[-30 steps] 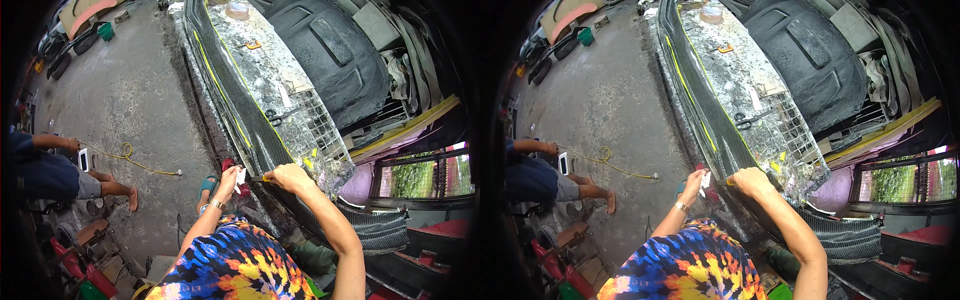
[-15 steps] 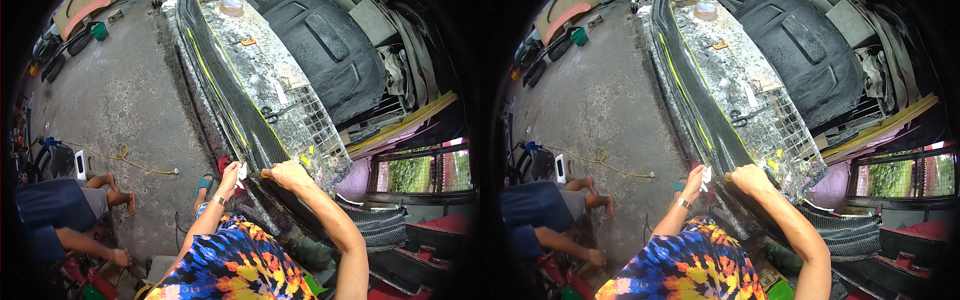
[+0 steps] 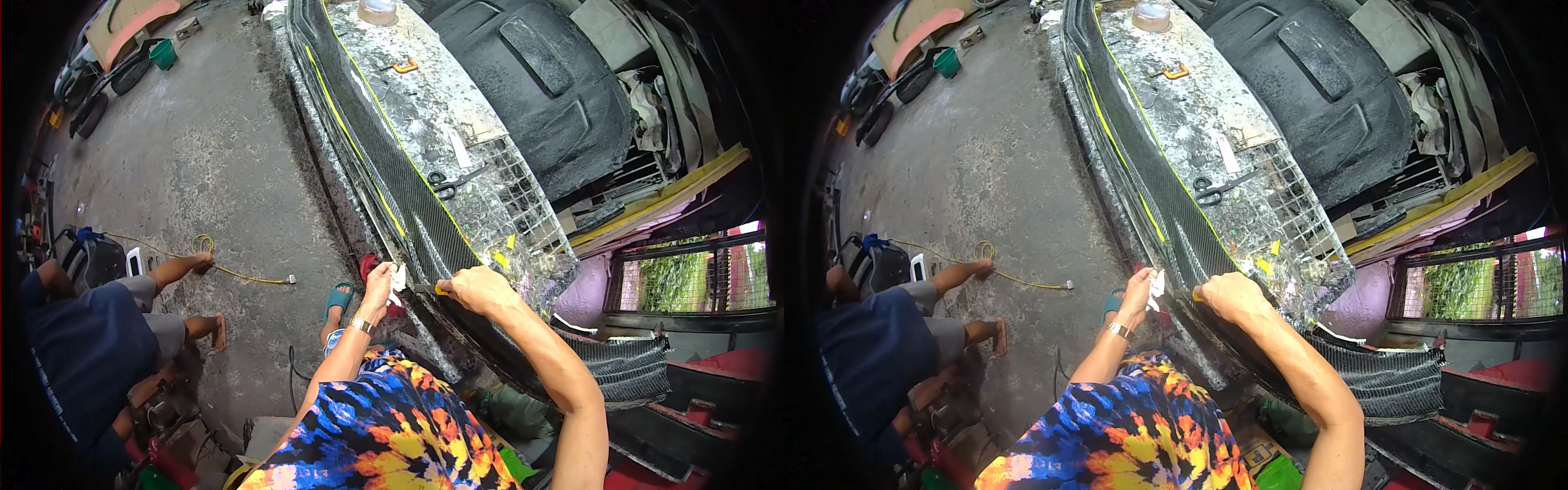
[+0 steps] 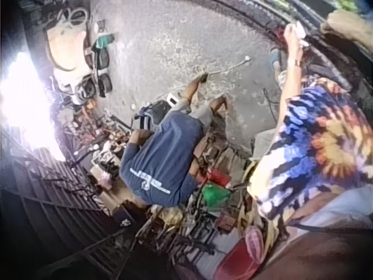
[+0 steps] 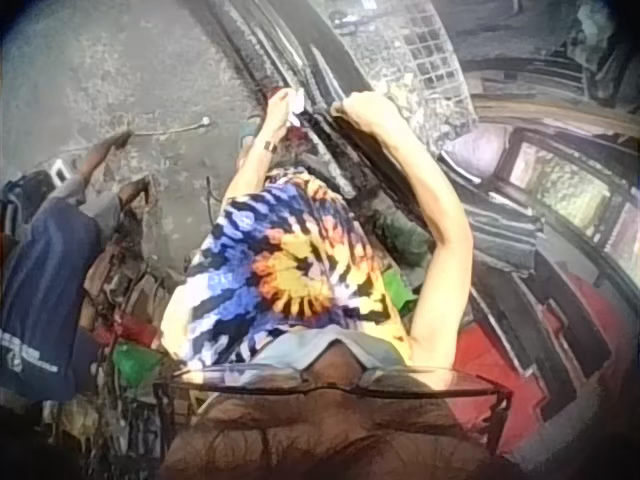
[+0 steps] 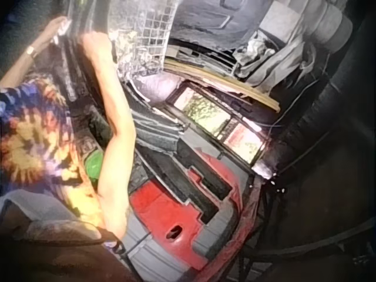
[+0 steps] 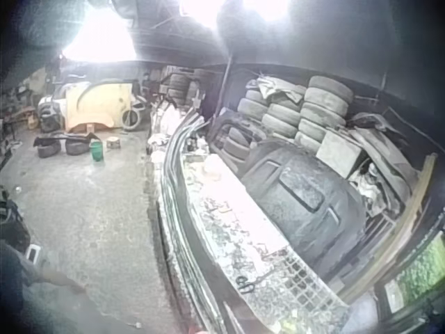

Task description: The person uses a utility knife and a cloth to trim and wipe down a carbon fiber body part on a workbench, then handles various bottles and a metal can of thinner while cleaning their hands with a cloth.

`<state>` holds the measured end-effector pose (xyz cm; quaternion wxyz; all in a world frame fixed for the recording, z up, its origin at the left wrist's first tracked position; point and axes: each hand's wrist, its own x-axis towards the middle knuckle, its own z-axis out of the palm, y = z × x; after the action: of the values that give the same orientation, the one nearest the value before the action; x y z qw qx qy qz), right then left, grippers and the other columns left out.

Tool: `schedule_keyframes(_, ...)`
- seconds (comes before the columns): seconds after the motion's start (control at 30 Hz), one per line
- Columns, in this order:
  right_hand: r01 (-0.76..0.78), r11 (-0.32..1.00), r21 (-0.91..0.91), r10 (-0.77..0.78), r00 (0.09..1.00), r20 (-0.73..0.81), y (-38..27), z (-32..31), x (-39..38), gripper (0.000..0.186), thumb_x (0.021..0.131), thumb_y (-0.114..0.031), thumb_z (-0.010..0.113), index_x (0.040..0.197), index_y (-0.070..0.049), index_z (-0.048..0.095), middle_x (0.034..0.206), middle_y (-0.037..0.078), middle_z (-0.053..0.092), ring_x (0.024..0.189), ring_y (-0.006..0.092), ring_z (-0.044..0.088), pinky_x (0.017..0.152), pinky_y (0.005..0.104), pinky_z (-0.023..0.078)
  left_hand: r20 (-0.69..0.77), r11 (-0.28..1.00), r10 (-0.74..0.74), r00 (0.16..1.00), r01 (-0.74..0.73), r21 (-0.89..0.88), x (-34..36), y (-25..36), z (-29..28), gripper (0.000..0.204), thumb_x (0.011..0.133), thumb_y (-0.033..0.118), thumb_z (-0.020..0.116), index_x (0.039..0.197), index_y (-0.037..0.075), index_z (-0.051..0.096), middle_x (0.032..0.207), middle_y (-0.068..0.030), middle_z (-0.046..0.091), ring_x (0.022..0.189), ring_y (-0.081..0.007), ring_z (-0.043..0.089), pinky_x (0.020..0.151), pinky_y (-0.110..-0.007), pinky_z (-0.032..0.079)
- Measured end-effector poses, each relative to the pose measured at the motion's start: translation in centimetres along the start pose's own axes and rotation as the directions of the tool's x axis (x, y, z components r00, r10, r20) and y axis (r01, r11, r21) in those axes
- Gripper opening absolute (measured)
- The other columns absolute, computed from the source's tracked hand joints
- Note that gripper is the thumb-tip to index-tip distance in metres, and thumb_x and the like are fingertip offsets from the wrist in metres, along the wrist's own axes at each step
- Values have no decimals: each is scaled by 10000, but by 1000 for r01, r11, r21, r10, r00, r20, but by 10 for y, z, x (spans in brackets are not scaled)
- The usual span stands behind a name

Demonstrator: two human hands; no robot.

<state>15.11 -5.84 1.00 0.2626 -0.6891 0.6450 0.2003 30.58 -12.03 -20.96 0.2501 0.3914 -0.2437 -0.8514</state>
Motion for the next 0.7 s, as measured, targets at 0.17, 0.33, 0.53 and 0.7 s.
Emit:
schedule_keyframes(0.17,9,1000,5,-9,999,41,6,1,-7,257,826,-146,503,1030,-180,654,802,135,665,758,298,660,668,410,527,-3,1000,-11,1000,11,13,-2,3,5,75,921,108,515,885,87,577,713,35,583,573,-43,522,499,-190,408)
schedule_keyframes(0.33,-35,999,-19,36,999,24,1,-1,-25,295,821,-141,509,1073,-215,645,773,122,659,715,299,659,633,413,530,10,1000,6,1000,-7,23,-1,2,2,74,922,109,510,892,90,574,713,40,578,575,-41,519,503,-188,408)
schedule_keyframes(0.53,38,999,-18,-39,993,-108,4,2,-13,315,809,-129,507,1084,-212,635,744,115,654,705,283,661,616,403,526,35,998,-19,999,18,53,-1,7,1,85,930,132,509,924,86,581,721,50,574,591,-35,522,514,-186,414)
schedule_keyframes(0.7,59,994,-93,-70,990,-119,1,5,5,281,805,-118,504,1042,-179,642,749,102,659,730,271,664,626,392,526,11,999,-6,1000,5,36,-1,4,4,106,935,115,482,910,91,582,712,41,566,576,-45,514,499,-198,403)
